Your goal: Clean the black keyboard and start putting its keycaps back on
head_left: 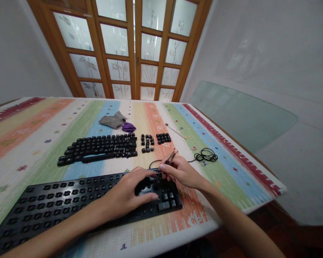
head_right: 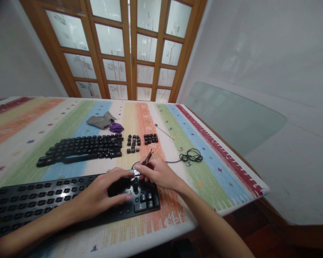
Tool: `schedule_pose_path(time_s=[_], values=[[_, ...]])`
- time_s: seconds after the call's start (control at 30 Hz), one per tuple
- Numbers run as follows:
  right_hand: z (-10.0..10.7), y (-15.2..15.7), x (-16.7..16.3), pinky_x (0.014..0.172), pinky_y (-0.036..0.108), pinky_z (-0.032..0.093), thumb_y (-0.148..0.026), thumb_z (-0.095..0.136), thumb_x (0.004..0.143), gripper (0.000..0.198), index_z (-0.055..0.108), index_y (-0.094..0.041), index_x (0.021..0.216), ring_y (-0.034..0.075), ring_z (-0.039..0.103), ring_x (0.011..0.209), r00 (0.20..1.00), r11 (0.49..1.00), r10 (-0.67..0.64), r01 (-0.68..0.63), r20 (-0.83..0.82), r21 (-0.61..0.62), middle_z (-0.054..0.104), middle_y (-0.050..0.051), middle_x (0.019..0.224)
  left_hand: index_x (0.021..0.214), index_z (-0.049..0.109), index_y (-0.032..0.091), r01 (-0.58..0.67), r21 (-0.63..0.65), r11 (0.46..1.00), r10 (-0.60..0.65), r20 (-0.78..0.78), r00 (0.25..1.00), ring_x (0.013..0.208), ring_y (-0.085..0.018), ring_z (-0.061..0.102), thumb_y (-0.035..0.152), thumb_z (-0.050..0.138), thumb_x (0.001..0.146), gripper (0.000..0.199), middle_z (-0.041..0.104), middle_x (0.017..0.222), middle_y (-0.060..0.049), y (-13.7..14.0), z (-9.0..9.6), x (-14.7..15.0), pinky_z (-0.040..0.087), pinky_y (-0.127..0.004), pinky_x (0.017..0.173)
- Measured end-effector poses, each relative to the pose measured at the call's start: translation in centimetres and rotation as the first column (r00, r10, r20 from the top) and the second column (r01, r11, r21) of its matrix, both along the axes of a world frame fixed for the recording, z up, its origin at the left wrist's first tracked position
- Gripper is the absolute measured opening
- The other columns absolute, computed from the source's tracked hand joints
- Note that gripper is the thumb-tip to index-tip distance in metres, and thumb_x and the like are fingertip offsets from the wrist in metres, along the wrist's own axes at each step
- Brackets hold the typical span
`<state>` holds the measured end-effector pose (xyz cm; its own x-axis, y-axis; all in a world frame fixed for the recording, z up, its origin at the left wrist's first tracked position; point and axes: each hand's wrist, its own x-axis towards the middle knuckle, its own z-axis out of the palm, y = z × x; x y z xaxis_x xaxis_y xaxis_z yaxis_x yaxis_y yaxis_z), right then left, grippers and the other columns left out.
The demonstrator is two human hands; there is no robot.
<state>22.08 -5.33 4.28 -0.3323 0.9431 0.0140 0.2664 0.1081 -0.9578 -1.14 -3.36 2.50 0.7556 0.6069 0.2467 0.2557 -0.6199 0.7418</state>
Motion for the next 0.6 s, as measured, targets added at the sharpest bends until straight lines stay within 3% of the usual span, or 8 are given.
schedule_pose_path(time_s=[0.13, 0.3, 0.43, 0.5, 0.6], values=[[0.6, -0.4, 0.3, 0.051, 0.021, 0.048, -0.047, 0.06, 0.093, 0.032, 0.064, -0.015, 0.087, 0.011, 0.059, 0.058, 0.996, 0.996, 0.027, -0.019, -0.087, 0.092, 0.062, 0.001, 0.072, 0.126, 0.061, 0.023, 0.049, -0.307, 0.95, -0.011, 0.123, 0.992, 0.106, -0.024, 0.066, 0.033, 0.076, 0.083, 0.047, 0.07, 0.117, -0.007, 0.4, 0.8, 1.1, 0.053, -0.039, 0.094], [0.5, -1.1, 1.0, 0.056, 0.023, 0.052, -0.042, 0.062, 0.093, 0.026, 0.065, -0.017, 0.094, 0.011, 0.062, 0.061, 0.99, 0.989, 0.112, -0.101, -0.091, 0.11, 0.065, 0.002, 0.081, 0.116, 0.062, 0.016, 0.171, -0.607, 0.776, 0.05, 0.33, 0.943, 0.096, -0.02, 0.068, 0.023, 0.081, 0.075, 0.045, 0.072, 0.103, -0.006, 0.7, 0.2, 2.2, 0.053, -0.037, 0.091], [0.8, -1.8, 1.4, 0.063, 0.023, 0.054, -0.041, 0.062, 0.093, 0.023, 0.065, -0.018, 0.096, 0.011, 0.064, 0.067, 0.984, 0.982, 0.145, -0.13, -0.105, 0.133, 0.066, 0.003, 0.087, 0.111, 0.062, 0.014, 0.215, -0.715, 0.665, 0.098, 0.369, 0.924, 0.089, -0.017, 0.069, 0.021, 0.087, 0.069, 0.049, 0.071, 0.094, -0.005, 1.1, -0.3, 2.5, 0.054, -0.033, 0.087], [1.0, -2.1, 1.5, 0.065, 0.023, 0.054, -0.04, 0.064, 0.093, 0.021, 0.065, -0.018, 0.096, 0.01, 0.064, 0.07, 0.975, 0.979, 0.161, -0.137, -0.155, 0.151, 0.067, 0.004, 0.092, 0.11, 0.063, 0.014, 0.248, -0.732, 0.634, 0.109, 0.402, 0.909, 0.089, -0.017, 0.069, 0.022, 0.087, 0.069, 0.049, 0.071, 0.094, -0.005, 1.3, -0.3, 2.7, 0.055, -0.031, 0.084], [1.0, -2.3, 1.7, 0.068, 0.024, 0.054, -0.04, 0.064, 0.093, 0.022, 0.066, -0.019, 0.095, 0.011, 0.064, 0.074, 0.964, 0.978, 0.159, -0.124, -0.212, 0.169, 0.068, 0.004, 0.094, 0.109, 0.064, 0.014, 0.272, -0.698, 0.662, 0.07, 0.419, 0.905, 0.09, -0.018, 0.071, 0.023, 0.086, 0.071, 0.045, 0.072, 0.096, -0.006, 1.5, -0.1, 2.9, 0.056, -0.032, 0.084]])
